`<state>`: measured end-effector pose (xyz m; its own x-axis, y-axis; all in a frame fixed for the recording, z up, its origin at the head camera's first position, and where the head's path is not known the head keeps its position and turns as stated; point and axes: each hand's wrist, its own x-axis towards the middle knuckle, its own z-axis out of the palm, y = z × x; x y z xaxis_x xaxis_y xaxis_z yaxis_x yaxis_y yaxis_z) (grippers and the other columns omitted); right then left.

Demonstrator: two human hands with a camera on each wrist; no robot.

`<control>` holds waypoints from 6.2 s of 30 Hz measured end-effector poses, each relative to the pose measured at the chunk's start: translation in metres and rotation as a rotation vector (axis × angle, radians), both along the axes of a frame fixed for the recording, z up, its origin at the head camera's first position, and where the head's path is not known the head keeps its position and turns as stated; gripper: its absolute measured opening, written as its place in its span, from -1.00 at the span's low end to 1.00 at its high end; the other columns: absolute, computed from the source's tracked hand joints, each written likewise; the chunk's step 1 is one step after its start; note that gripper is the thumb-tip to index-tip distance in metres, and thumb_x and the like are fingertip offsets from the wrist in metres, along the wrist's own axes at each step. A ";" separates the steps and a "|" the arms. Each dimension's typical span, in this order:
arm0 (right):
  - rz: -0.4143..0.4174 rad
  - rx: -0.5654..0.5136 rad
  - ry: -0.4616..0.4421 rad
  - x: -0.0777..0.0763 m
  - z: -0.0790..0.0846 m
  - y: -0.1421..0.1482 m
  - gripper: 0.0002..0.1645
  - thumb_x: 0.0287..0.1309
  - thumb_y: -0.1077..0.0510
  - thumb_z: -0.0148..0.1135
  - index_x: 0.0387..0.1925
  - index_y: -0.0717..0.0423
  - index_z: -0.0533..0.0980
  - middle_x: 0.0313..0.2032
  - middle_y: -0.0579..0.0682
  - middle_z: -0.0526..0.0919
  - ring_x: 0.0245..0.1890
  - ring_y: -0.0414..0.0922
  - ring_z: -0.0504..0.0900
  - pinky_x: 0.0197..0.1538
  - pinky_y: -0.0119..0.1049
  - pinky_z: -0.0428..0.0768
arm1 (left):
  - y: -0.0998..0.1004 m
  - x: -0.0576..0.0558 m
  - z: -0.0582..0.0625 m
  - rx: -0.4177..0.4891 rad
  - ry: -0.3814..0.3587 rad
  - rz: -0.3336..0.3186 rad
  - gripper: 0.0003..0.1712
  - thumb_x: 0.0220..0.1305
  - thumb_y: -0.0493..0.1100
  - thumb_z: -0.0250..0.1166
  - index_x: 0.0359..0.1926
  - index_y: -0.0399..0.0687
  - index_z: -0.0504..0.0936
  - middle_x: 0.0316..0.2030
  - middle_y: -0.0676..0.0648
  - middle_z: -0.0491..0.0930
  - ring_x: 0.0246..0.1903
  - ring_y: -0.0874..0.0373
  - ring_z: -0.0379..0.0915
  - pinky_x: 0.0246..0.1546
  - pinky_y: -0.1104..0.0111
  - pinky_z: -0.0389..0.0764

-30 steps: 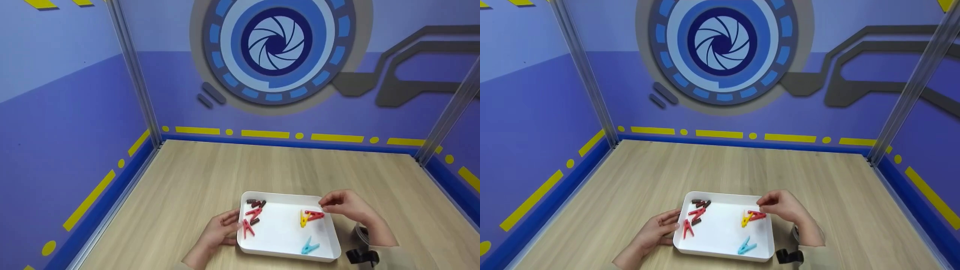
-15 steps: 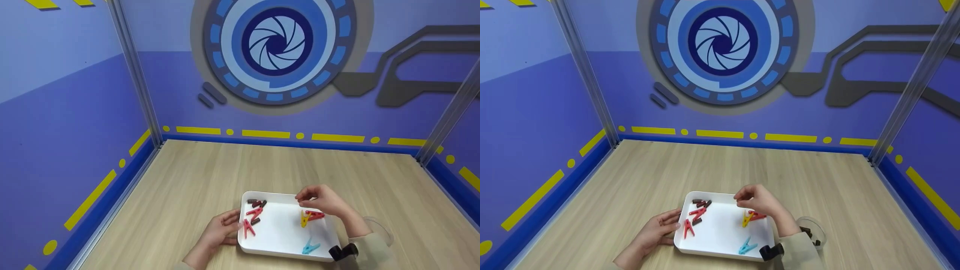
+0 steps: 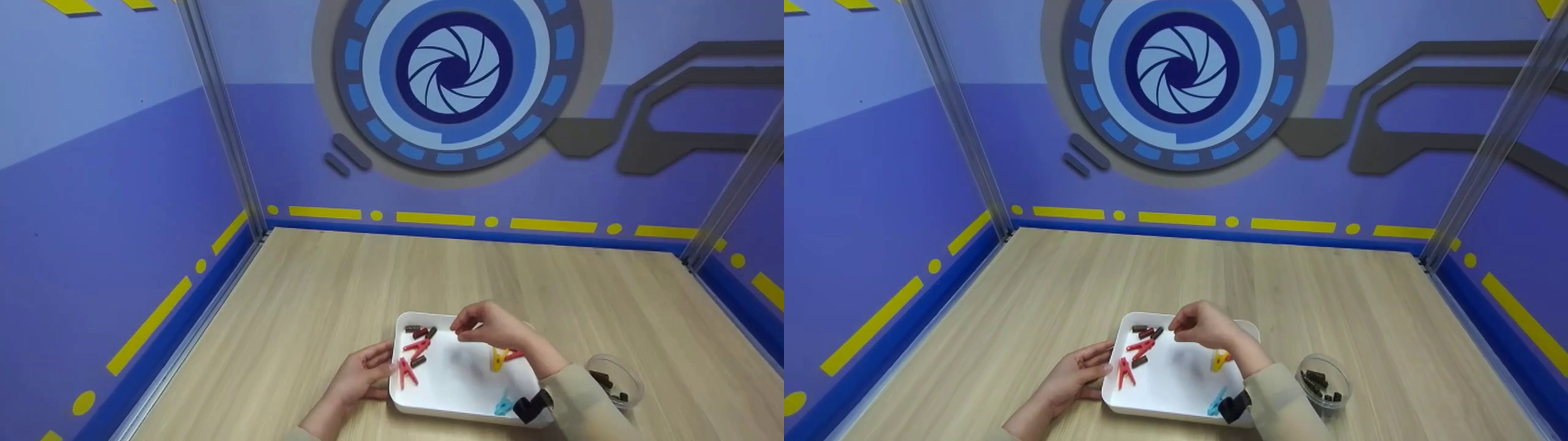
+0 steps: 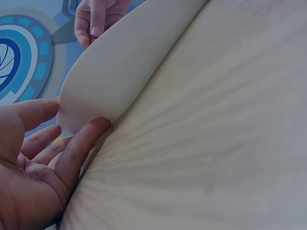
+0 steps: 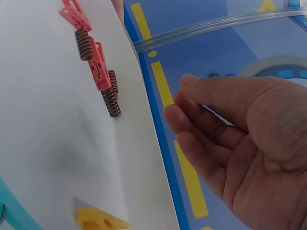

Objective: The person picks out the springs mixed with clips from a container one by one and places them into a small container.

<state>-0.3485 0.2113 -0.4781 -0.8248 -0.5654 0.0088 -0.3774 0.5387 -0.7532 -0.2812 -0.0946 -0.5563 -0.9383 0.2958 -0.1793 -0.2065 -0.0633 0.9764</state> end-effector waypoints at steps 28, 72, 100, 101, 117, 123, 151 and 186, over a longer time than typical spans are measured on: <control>0.250 0.208 0.152 -0.006 -0.016 -0.070 -0.83 0.04 0.41 0.42 -0.30 0.18 0.77 -0.34 -0.01 0.83 -0.32 -0.38 0.63 -0.15 -0.49 0.63 | -0.001 -0.001 0.000 0.013 0.014 -0.007 -0.29 0.38 -0.20 0.36 0.49 -0.18 0.36 0.41 -0.31 0.44 -0.01 0.01 0.71 -0.28 0.09 0.81; 0.159 0.237 0.038 -0.010 -0.015 -0.046 -0.87 0.08 0.28 0.53 -0.44 0.06 0.69 -0.46 -0.19 0.71 -0.47 -0.31 0.48 -0.34 -0.48 0.51 | -0.001 -0.001 0.000 0.008 -0.001 -0.004 -0.29 0.39 -0.20 0.35 0.49 -0.17 0.36 0.42 -0.31 0.42 -0.01 0.02 0.72 -0.33 0.15 0.81; 0.049 0.074 -0.031 -0.002 -0.009 0.001 -0.91 0.15 0.25 0.49 -0.33 0.02 0.72 -0.30 -0.07 0.80 -0.33 -0.21 0.63 -0.16 -0.51 0.65 | -0.003 0.000 -0.001 0.011 0.022 -0.021 -0.28 0.39 -0.19 0.35 0.50 -0.21 0.34 0.43 -0.34 0.39 0.00 0.02 0.71 -0.34 0.18 0.81; 0.044 0.071 -0.031 -0.001 -0.009 0.003 -0.91 0.15 0.26 0.50 -0.33 0.02 0.72 -0.30 -0.07 0.80 -0.34 -0.21 0.63 -0.17 -0.51 0.64 | -0.002 0.000 -0.001 0.010 0.022 -0.020 -0.27 0.39 -0.19 0.35 0.50 -0.21 0.34 0.43 -0.34 0.39 0.00 0.01 0.71 -0.34 0.17 0.81; 0.006 0.002 -0.018 0.009 0.001 0.037 -0.93 0.17 0.28 0.46 -0.30 0.10 0.69 -0.25 0.05 0.81 -0.33 -0.21 0.67 -0.24 -0.50 0.65 | -0.001 -0.001 0.000 0.007 -0.007 -0.002 -0.27 0.38 -0.20 0.36 0.50 -0.20 0.34 0.43 -0.32 0.41 0.04 0.01 0.69 -0.27 0.09 0.81; -0.039 -0.041 -0.049 0.017 0.003 0.053 -0.93 0.19 0.26 0.45 -0.28 0.15 0.68 -0.21 0.12 0.81 -0.31 -0.20 0.71 -0.27 -0.45 0.71 | -0.001 0.000 0.000 -0.003 -0.009 -0.001 -0.27 0.38 -0.20 0.36 0.50 -0.19 0.35 0.43 -0.32 0.40 0.03 0.01 0.69 -0.28 0.10 0.81; -0.214 -0.078 -0.107 0.040 0.013 0.110 -0.79 0.16 0.22 0.48 -0.19 0.24 0.68 -0.17 0.13 0.78 -0.25 -0.13 0.66 -0.18 -0.46 0.68 | -0.001 0.000 -0.001 0.002 -0.005 -0.002 -0.30 0.39 -0.22 0.34 0.49 -0.15 0.37 0.43 -0.30 0.41 -0.05 0.04 0.72 -0.38 0.17 0.80; -0.211 -0.042 -0.228 0.059 0.019 0.206 -0.62 0.24 0.17 0.42 -0.07 0.43 0.61 -0.10 0.19 0.78 -0.21 -0.28 0.71 -0.10 -0.51 0.68 | 0.000 -0.001 -0.001 0.001 -0.011 0.001 -0.28 0.39 -0.22 0.35 0.50 -0.19 0.34 0.44 -0.32 0.40 0.05 -0.01 0.69 -0.29 0.09 0.81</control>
<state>-0.2899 0.4169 -0.4589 -0.9074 -0.3842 -0.1703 -0.0792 0.5543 -0.8286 -0.2826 -0.0951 -0.5569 -0.9364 0.2952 -0.1897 -0.2175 -0.0641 0.9739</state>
